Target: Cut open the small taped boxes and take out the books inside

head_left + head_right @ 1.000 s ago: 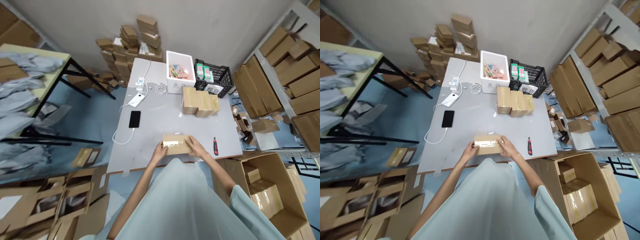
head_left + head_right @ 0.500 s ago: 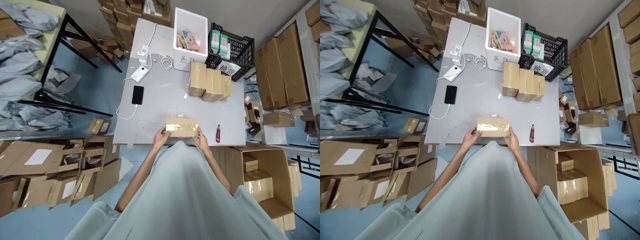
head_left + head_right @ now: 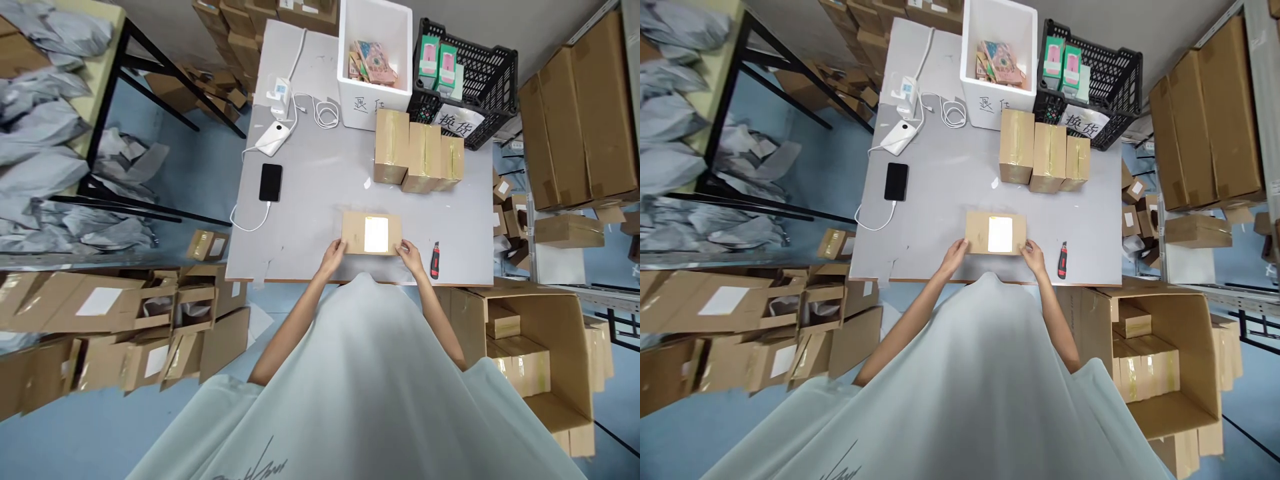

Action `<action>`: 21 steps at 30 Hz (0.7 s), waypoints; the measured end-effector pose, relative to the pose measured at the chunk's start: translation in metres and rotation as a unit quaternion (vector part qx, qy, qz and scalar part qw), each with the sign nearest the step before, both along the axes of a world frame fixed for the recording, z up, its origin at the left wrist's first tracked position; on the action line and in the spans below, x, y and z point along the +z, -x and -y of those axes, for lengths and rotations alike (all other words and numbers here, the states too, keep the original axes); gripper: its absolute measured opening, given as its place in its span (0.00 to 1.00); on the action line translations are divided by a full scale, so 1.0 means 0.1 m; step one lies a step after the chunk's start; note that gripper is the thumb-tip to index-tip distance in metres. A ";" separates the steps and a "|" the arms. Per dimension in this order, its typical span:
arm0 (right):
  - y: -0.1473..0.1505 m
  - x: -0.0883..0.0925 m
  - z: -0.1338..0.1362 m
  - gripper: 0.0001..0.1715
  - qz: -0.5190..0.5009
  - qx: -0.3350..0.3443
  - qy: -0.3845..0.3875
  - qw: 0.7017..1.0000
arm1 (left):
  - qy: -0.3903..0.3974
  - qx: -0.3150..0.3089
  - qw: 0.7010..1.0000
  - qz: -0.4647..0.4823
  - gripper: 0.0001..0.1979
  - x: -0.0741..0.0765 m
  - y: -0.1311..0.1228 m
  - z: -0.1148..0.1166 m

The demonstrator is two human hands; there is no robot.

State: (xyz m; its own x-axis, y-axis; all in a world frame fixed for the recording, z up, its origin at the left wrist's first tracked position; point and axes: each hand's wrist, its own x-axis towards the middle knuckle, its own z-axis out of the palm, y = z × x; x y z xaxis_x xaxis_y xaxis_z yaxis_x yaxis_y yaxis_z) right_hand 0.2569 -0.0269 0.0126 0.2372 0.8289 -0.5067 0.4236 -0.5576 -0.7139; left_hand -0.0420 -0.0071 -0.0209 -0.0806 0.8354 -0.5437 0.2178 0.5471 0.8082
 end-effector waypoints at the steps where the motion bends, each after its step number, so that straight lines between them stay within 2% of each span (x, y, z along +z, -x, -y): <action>1: -0.01 -0.02 0.03 0.38 -0.011 0.004 0.003 1.000 | 0.014 0.002 1.000 0.003 0.24 -0.01 0.00 0.02; 5: -0.02 -0.09 0.18 0.35 -0.032 0.008 0.009 0.999 | 0.058 0.013 0.998 0.008 0.23 -0.05 0.02 0.14; 13: 0.06 -0.13 0.32 0.41 -0.057 -0.004 0.038 0.998 | 0.091 0.026 0.995 0.017 0.27 -0.02 0.00 0.19; 16: 0.09 -0.08 0.34 0.42 -0.053 -0.006 0.036 0.998 | 0.088 0.022 0.996 0.019 0.29 0.04 0.00 0.18; 21: 0.06 0.10 0.27 0.40 -0.034 -0.003 -0.004 0.999 | 0.044 0.036 0.998 -0.008 0.24 0.21 0.09 0.13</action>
State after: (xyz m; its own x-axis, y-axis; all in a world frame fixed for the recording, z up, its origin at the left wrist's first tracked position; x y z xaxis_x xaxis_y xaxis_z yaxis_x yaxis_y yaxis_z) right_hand 0.2508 -0.0538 0.0225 0.2075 0.8318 -0.5149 0.3696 -0.5540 -0.7460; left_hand -0.0505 -0.0204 0.0004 -0.1480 0.7766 -0.6124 0.1870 0.6300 0.7537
